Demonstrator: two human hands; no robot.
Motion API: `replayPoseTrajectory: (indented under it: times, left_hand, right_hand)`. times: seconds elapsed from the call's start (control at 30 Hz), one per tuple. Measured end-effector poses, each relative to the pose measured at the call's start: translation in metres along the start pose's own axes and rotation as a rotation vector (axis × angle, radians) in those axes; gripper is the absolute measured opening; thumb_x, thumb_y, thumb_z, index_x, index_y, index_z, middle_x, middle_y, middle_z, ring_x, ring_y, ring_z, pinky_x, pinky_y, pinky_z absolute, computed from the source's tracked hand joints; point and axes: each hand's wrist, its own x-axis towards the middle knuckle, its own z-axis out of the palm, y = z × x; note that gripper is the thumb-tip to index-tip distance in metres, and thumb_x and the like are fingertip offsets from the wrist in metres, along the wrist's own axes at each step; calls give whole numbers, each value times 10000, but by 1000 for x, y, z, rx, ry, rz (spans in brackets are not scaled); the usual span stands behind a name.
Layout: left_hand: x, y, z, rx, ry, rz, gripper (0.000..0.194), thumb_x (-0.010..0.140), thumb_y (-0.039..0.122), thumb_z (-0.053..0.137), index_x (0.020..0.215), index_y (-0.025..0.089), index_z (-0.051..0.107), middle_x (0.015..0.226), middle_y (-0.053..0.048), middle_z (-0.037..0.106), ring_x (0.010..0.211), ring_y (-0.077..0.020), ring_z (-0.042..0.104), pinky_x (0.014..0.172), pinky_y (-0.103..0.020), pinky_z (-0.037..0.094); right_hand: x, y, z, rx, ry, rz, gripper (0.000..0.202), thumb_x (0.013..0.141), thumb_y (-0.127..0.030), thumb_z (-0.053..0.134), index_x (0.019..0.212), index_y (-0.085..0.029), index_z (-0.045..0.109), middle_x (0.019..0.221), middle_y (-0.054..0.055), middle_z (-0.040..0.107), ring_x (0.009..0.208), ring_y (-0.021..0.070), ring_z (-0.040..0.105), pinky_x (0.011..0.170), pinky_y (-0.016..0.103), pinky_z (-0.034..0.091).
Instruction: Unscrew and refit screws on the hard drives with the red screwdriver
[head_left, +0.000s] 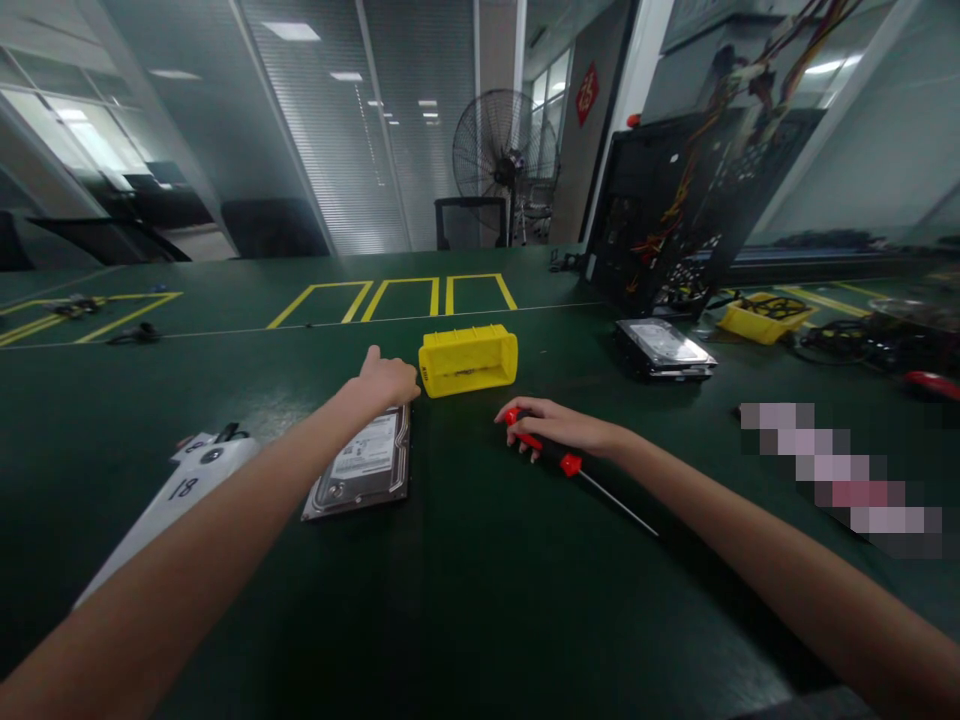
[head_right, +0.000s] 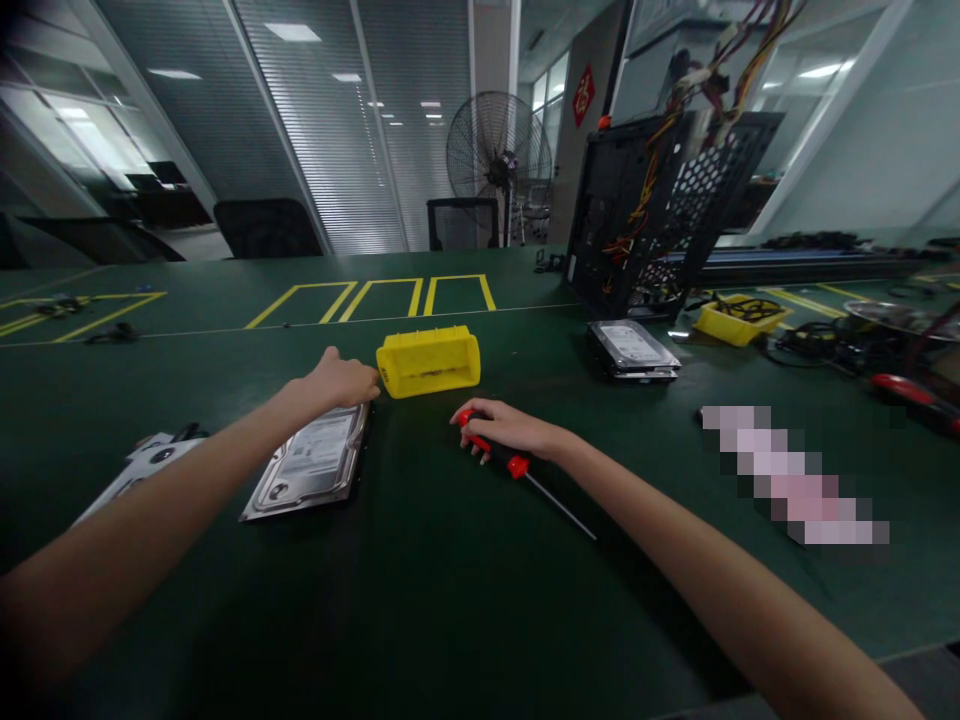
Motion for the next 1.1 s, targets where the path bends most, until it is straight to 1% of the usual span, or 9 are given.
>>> replayPoseTrajectory:
  times: [0.13,0.23,0.3,0.4,0.5,0.6,0.73,0.9,1.1]
  left_hand:
    - [-30,3,-22,66,320,75,324,869,274,365,863,143,660,835,-113,675,756,-228,594,806,-400,332]
    - [-44,12,-37,64,348,141,295,868,291,394,881,140,646,851,-112,671,687,-199,591,655,-308,377]
    - [-52,22,-43,34,354,120,302,862,316,402,848,136,644,789,-98,663,607,-176,573,567,-272,368]
    - [-63,47,-43,-9,494,136,322,862,327,391,808,129,639,720,-78,642,591,-167,566,553,-264,371]
    - [-63,73,-34,-27,614,307,306,868,287,372,863,135,638,760,-76,652,672,-183,592,599,-281,391]
    - [-45,81,-20,5,545,335,314,871,257,369,876,110,646,766,-101,664,678,-199,612,586,-285,392]
    - [-21,63,-4,32,501,205,320,884,252,371,864,105,655,766,-129,667,686,-249,630,549,-302,382]
    - [-16,41,4,-6,478,124,299,897,240,374,881,105,640,816,-132,663,667,-220,620,532,-278,370]
    - [-8,45,4,-89,482,96,329,896,259,365,879,109,658,849,-130,671,678,-207,614,522,-270,367]
  right_hand:
    - [2,1,-1,-7,-1,5,353,855,-311,488,1179,-171,463,1001,66,533,853,127,541,653,224,497]
    - [2,3,-1,-10,15,6,348,858,-318,483,1173,-170,469,994,66,537,843,127,548,643,225,503]
    - [3,4,-1,-5,21,5,351,856,-322,486,1172,-169,470,991,66,540,838,127,552,645,228,508]
    - [4,7,-1,4,23,-15,336,851,-320,493,1150,-168,478,980,68,549,833,131,559,634,229,513]
    - [6,8,1,27,42,-20,272,846,-294,490,1083,-161,485,928,63,559,769,117,566,601,218,510]
    - [6,7,2,25,61,-12,257,842,-281,489,1069,-160,485,911,61,561,747,111,564,592,216,509]
    - [4,7,0,9,35,-41,306,850,-298,484,1121,-158,487,937,62,553,800,119,559,617,222,507]
    - [3,6,-2,1,28,-37,330,855,-316,484,1143,-156,484,959,63,542,823,123,553,612,213,492]
    - [1,2,2,-13,48,-35,318,859,-300,474,1139,-149,485,944,59,538,813,117,546,612,208,485]
